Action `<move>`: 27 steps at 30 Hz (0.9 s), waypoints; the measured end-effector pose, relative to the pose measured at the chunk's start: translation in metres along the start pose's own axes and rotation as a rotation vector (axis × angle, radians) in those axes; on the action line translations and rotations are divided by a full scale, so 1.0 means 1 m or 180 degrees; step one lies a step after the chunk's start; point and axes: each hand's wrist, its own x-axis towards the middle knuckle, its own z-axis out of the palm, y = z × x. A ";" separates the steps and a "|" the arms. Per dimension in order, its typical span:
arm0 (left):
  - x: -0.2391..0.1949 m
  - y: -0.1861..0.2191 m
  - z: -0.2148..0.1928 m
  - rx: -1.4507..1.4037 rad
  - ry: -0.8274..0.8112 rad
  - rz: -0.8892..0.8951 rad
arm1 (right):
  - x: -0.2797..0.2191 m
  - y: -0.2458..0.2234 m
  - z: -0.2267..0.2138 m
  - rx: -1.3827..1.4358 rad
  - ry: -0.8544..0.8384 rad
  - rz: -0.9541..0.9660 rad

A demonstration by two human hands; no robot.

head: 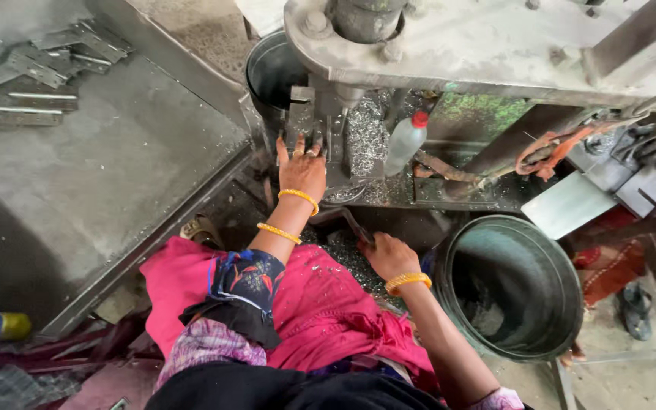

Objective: The person picks up metal hinge plates and pins, inserts the pins into the hinges, and places the assembled components into a machine for pressing.

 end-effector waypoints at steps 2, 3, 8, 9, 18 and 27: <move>0.001 0.000 0.004 -0.0079 0.0119 0.0039 | -0.010 0.002 0.012 0.0319 -0.0545 0.0633; 0.003 0.003 0.005 -0.0099 0.0105 0.0039 | -0.008 0.007 0.014 0.0304 -0.0558 0.0646; -0.006 0.000 -0.006 0.0074 -0.0185 0.0088 | -0.008 0.001 0.009 0.0105 -0.0367 0.0502; -0.005 -0.002 -0.010 0.0094 -0.0148 0.0063 | 0.002 -0.001 0.002 0.0107 -0.0343 0.0460; 0.007 -0.011 -0.010 0.0153 -0.0058 0.0028 | -0.005 -0.001 0.031 0.0284 -0.0413 0.0610; 0.031 0.011 0.003 0.0509 0.0348 -0.0094 | -0.004 0.024 0.041 0.0228 -0.0348 0.0345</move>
